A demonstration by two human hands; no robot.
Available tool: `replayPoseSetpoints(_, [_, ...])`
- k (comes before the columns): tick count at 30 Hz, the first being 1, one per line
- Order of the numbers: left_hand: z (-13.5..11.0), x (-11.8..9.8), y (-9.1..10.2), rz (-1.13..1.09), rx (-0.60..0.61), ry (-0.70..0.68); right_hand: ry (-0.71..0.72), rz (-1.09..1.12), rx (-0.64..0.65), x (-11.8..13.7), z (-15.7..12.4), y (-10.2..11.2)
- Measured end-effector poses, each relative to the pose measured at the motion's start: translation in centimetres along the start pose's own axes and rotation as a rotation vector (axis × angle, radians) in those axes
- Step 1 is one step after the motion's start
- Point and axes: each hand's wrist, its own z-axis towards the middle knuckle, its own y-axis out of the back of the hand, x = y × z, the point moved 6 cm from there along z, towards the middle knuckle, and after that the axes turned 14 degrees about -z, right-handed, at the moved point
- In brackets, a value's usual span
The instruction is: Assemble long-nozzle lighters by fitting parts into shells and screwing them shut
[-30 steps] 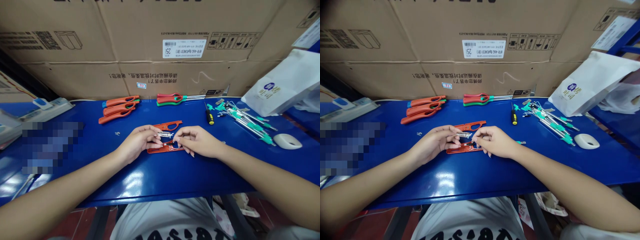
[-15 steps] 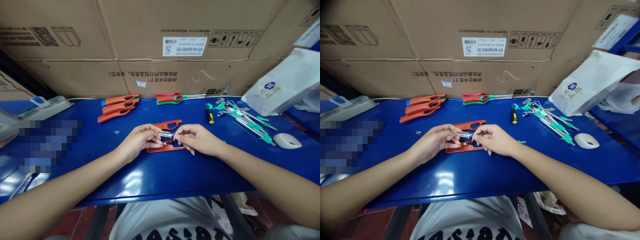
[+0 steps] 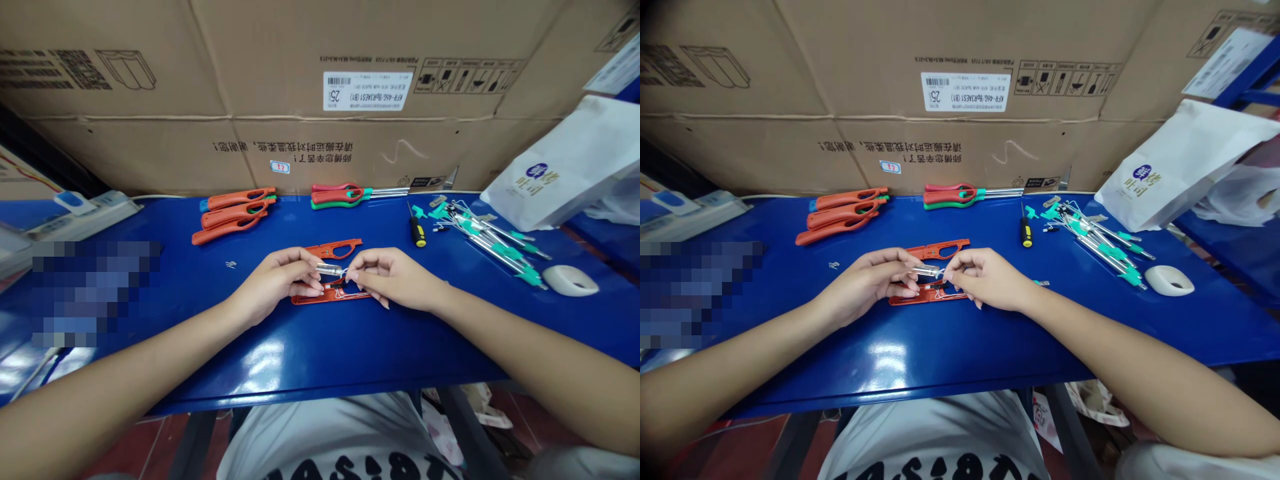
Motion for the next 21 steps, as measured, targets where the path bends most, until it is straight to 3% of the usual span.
replayPoseSetpoints(21, [-0.13, 0.23, -0.17, 0.0, 0.034, -0.006, -0.067, -0.015, -0.021, 0.42, -0.32, 0.09])
